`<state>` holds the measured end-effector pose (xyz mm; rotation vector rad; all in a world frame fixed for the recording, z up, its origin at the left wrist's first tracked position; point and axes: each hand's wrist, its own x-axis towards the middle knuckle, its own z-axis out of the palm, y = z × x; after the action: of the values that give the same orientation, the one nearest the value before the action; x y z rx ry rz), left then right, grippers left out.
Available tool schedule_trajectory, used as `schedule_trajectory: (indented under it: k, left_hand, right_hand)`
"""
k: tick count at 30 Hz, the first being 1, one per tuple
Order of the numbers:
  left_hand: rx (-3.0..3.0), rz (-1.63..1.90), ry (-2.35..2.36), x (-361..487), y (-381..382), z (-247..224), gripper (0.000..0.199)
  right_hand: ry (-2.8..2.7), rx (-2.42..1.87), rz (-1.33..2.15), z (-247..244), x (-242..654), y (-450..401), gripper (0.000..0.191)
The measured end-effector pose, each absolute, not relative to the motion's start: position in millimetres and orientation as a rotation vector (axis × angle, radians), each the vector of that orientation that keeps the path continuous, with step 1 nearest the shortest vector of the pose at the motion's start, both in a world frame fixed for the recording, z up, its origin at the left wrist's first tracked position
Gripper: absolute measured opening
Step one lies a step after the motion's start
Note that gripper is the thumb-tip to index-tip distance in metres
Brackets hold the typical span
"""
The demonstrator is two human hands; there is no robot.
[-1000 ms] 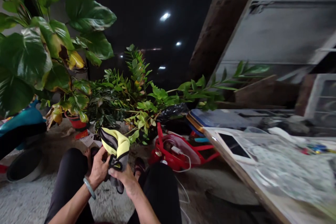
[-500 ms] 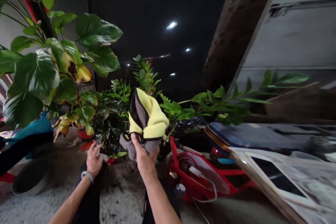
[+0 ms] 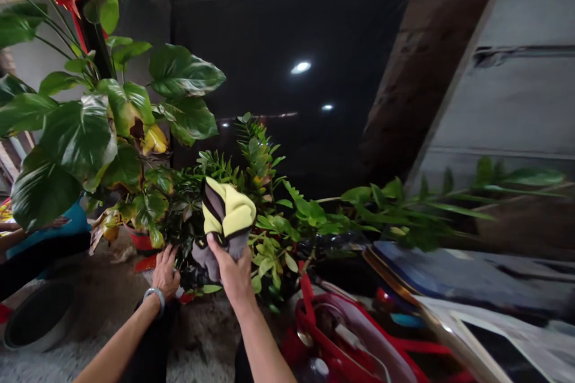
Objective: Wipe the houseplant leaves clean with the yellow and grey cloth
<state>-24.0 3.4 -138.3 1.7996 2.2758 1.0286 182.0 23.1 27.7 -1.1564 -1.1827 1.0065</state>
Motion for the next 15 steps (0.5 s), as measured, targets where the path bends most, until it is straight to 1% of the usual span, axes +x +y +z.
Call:
schedule_trajectory:
  k: [2, 3, 6, 8, 10, 12, 15]
  left_hand:
    - [1.762, 0.984, 2.298, -25, 1, -142, 0.080]
    - [1.748, 0.964, 2.306, -26, -1, -145, 0.080]
    - [1.695, 0.958, 2.328, -30, -8, -152, 0.074]
    - [1.644, 0.984, 2.340, -34, -11, -155, 0.071]
    - [1.599, 0.993, 2.351, -36, -12, -155, 0.071]
    - [1.574, 0.967, 2.358, -34, -12, -153, 0.074]
    - [1.589, 0.913, 2.334, -27, -13, -151, 0.081]
  right_hand:
    - [-1.198, -1.139, 1.082, 37, 163, 38, 0.060]
    - [-1.225, -1.111, 1.175, 33, 153, 38, 0.056]
    - [-1.278, -1.088, 1.478, -5, 141, 18, 0.047]
    - [-1.334, -1.111, 1.576, -31, 149, -1, 0.045]
    - [-1.346, -1.082, 1.575, -37, 165, -13, 0.045]
    - [-1.352, -1.032, 1.462, -17, 177, -12, 0.047]
    - [-1.373, -0.983, 1.199, 34, 179, 12, 0.052]
